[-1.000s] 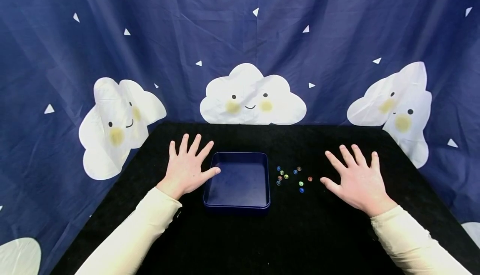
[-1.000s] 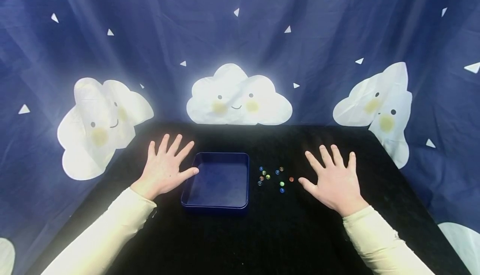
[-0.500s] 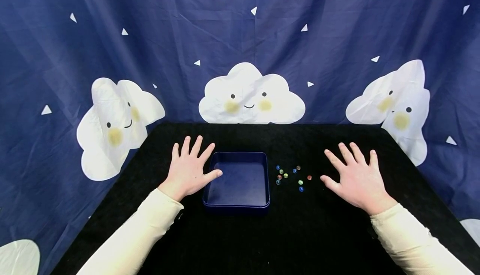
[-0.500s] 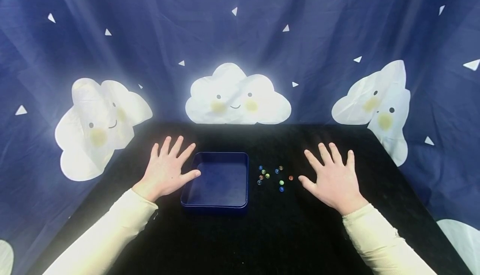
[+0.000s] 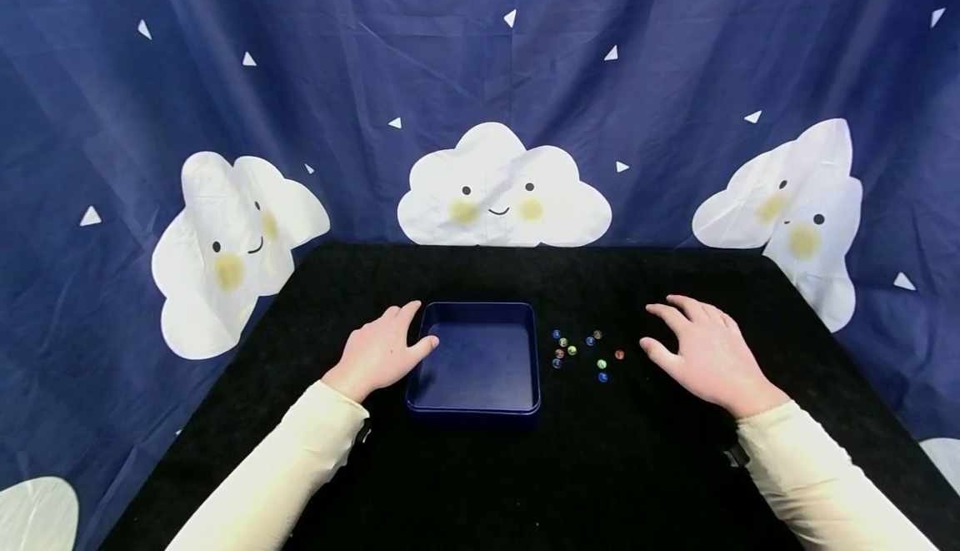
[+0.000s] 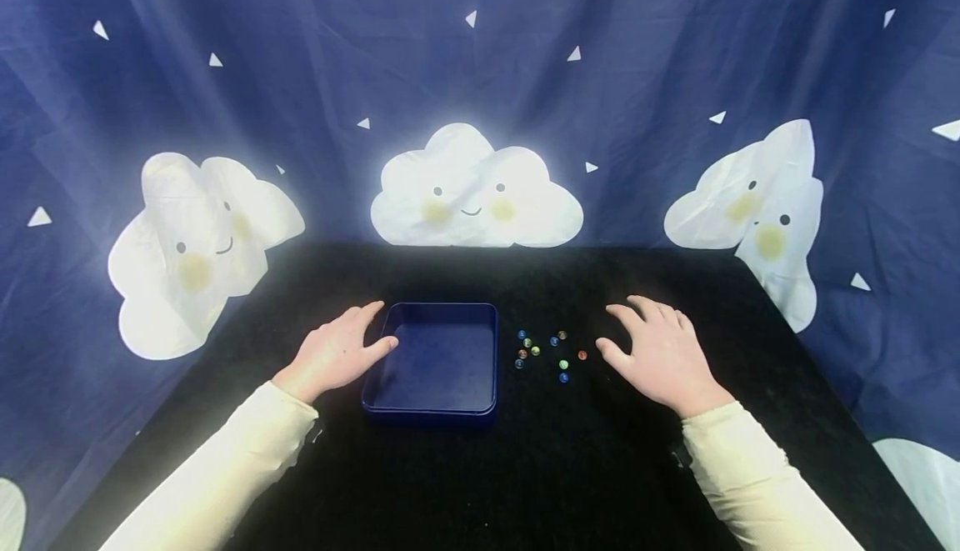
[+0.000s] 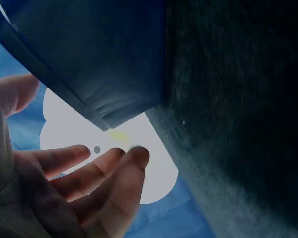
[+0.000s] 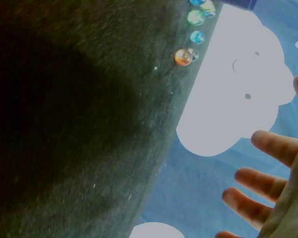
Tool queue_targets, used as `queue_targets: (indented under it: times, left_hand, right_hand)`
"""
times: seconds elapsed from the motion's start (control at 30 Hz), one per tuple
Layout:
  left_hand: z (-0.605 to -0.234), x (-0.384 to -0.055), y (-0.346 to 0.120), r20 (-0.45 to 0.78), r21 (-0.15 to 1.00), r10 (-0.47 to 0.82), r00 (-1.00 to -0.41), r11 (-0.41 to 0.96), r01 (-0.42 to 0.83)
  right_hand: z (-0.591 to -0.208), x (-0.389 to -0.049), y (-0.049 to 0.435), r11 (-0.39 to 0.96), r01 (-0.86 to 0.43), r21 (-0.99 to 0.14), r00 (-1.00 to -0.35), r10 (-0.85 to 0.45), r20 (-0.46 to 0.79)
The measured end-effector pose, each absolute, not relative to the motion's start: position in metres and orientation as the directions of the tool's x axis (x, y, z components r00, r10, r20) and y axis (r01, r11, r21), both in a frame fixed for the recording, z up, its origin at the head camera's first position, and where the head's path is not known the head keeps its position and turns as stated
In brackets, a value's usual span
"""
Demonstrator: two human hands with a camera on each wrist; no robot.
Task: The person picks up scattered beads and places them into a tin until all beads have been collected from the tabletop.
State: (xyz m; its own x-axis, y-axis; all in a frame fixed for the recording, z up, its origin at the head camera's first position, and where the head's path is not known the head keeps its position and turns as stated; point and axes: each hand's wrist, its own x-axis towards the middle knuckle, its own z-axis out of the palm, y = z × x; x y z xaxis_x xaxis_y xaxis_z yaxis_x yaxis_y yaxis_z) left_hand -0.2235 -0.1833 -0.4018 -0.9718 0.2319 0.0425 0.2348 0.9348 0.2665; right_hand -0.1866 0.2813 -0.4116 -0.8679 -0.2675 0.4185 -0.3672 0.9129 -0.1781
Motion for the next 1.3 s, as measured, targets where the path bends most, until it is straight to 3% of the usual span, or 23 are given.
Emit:
queue_targets:
  times: [0.23,0.43,0.57,0.87,1.3]
  left_hand:
    - [-0.412,-0.233,-0.185,-0.047,0.458,0.207,-0.977,0.874,0.163]
    - [-0.425,-0.24,-0.188,-0.141,0.7,0.192,-0.971,0.713,0.04]
    - [-0.435,-0.247,-0.191,-0.155,0.794,0.203,-0.967,0.607,0.0]
    - [-0.448,-0.254,-0.203,-0.242,0.897,0.251,-0.937,0.426,-0.118]
    - [-0.456,-0.257,-0.208,-0.259,0.947,0.349,-0.901,0.276,-0.165]
  right_hand:
    - [-0.411,-0.193,0.277,0.89,-0.349,-0.295,-0.923,-0.273,0.271]
    - [-0.414,-0.201,0.272,0.85,-0.328,-0.412,-0.945,-0.296,0.141]
    - [-0.418,-0.205,0.273,0.847,-0.3,-0.438,-0.952,-0.292,0.088]
    - [-0.428,-0.22,0.267,0.859,-0.283,-0.426,-0.948,-0.319,-0.013]
    - [-0.433,-0.227,0.252,0.895,-0.341,-0.287,-0.936,-0.352,0.014]
